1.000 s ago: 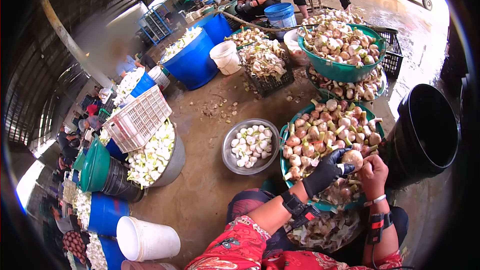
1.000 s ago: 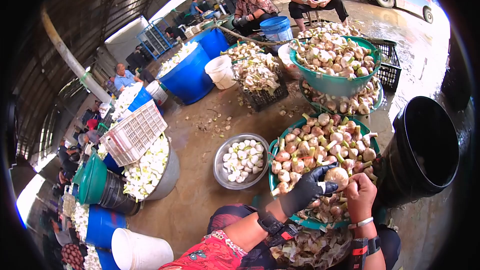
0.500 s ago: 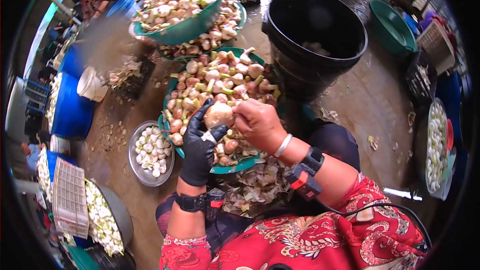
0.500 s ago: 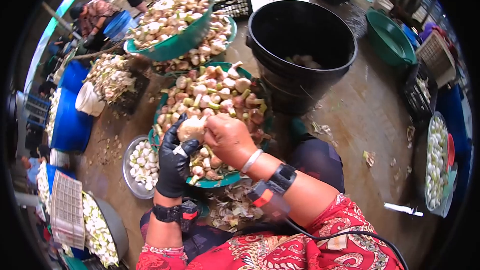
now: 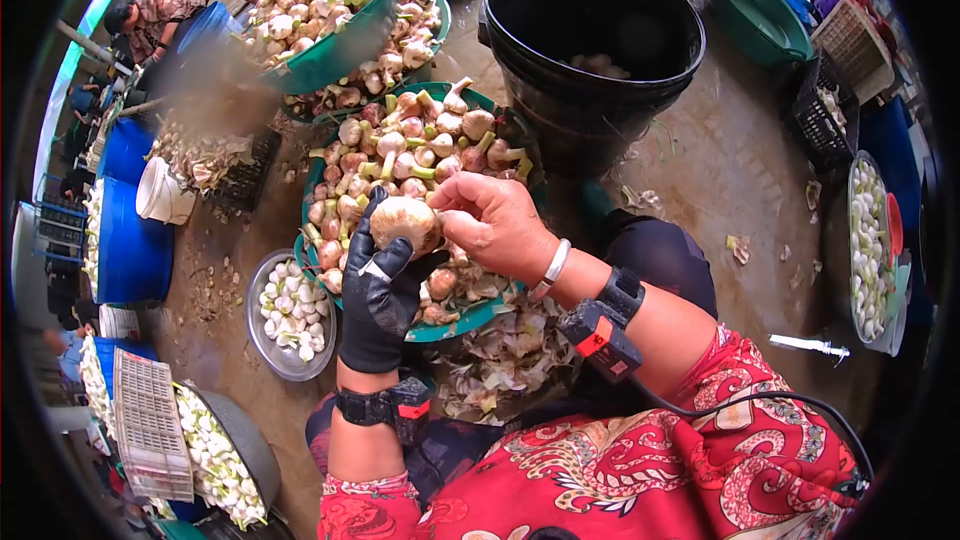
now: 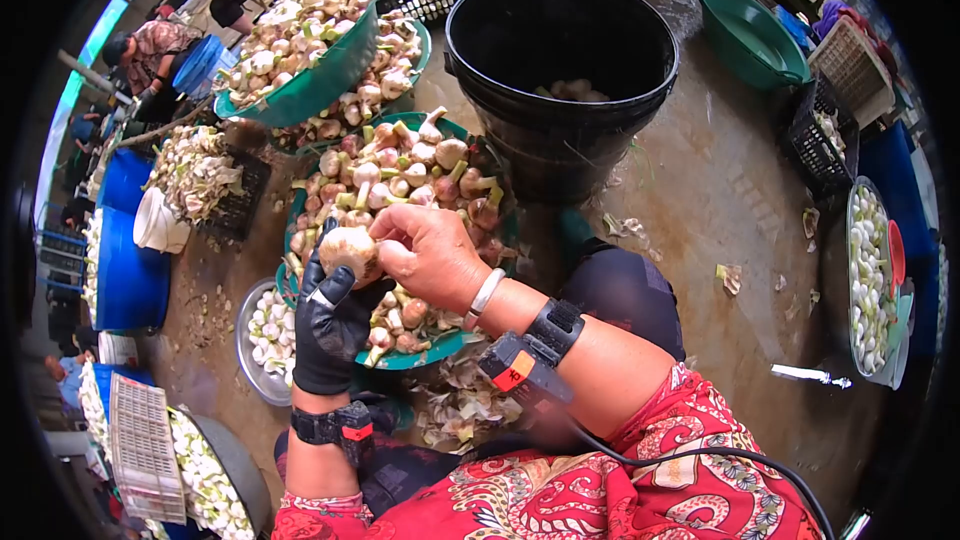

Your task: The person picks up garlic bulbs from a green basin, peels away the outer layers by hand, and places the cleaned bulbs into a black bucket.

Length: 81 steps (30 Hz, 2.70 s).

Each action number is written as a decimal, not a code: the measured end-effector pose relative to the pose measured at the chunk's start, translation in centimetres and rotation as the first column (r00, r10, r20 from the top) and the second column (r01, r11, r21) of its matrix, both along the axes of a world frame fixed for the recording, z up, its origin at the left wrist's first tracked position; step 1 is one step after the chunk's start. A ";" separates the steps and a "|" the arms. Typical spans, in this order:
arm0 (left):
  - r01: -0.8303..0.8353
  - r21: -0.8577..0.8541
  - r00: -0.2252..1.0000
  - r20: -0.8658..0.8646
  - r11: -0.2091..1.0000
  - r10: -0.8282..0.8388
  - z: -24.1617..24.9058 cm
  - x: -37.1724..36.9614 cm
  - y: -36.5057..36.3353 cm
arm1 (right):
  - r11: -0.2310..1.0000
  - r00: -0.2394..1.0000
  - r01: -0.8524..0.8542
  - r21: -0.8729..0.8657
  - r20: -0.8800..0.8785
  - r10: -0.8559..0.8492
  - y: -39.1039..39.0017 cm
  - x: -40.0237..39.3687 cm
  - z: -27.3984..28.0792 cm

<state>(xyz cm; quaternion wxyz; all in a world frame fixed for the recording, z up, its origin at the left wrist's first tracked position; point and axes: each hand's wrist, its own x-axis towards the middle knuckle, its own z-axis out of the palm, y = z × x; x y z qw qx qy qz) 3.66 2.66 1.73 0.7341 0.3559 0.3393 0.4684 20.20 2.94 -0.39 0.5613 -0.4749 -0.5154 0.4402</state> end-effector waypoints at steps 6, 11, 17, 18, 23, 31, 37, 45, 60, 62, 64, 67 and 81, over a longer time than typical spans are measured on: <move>0.008 -0.007 1.000 -0.003 1.000 -0.008 -0.9 0.2 0.3 | 0.983 0.958 0.103 0.153 0.249 -0.140 0.1 -0.1 0.1; 0.004 0.299 0.918 -0.380 0.954 0.115 -2.0 0.9 0.3 | 0.944 0.807 0.210 0.253 0.501 -0.314 -0.5 -1.3 -0.5; -0.061 0.225 0.943 -0.306 0.972 0.130 -2.5 1.2 0.4 | 0.956 0.799 0.238 0.171 0.525 -0.293 -0.3 -1.1 -0.6; -0.061 0.154 0.973 -0.212 0.986 0.094 -2.1 1.2 0.2 | 0.968 0.888 0.249 0.030 0.391 -0.241 -0.1 -0.8 -0.6; -0.052 0.452 0.863 -0.429 0.890 0.268 -2.1 1.1 0.1 | 0.836 0.814 -0.301 -0.459 -0.580 -0.025 -0.6 0.5 1.6; -0.115 0.132 0.981 -0.140 0.985 0.133 0.9 -0.8 0.7 | 0.966 0.878 -0.240 -0.099 -0.447 0.172 0.1 0.5 -0.3; 0.003 0.265 0.947 -0.310 0.964 0.082 0.1 -0.8 0.9 | 0.974 0.981 -0.159 0.160 -0.082 0.174 -0.2 -0.8 -1.4; 0.068 0.106 0.971 -0.235 0.992 -0.041 0.9 -1.3 0.2 | 0.979 0.926 -0.202 -0.013 -0.329 0.187 -0.8 -1.5 -1.2; 0.091 0.224 0.845 -0.533 0.970 0.044 0.7 -0.2 -0.2 | 0.741 0.539 -0.535 -0.406 -0.840 -0.071 -0.2 -0.1 0.1; 0.083 0.230 0.841 -0.538 0.970 0.055 0.8 -0.4 -0.2 | 0.806 0.487 -0.575 -0.137 -0.849 0.204 -0.1 0.0 0.1; 0.040 0.186 0.864 -0.501 0.982 0.060 1.2 -0.5 -0.1 | 0.882 0.655 -0.447 -0.150 -0.727 0.208 -1.0 -0.4 0.2; 0.075 0.293 0.816 -0.568 0.953 0.111 0.6 -1.1 0.1 | 0.933 0.785 -0.332 -0.137 -0.589 0.193 -1.6 -0.2 0.2; 0.002 0.209 0.975 -0.219 0.978 0.045 1.2 -0.8 0.1 | 0.633 0.471 -0.718 -0.291 -0.872 0.133 -0.7 1.4 0.0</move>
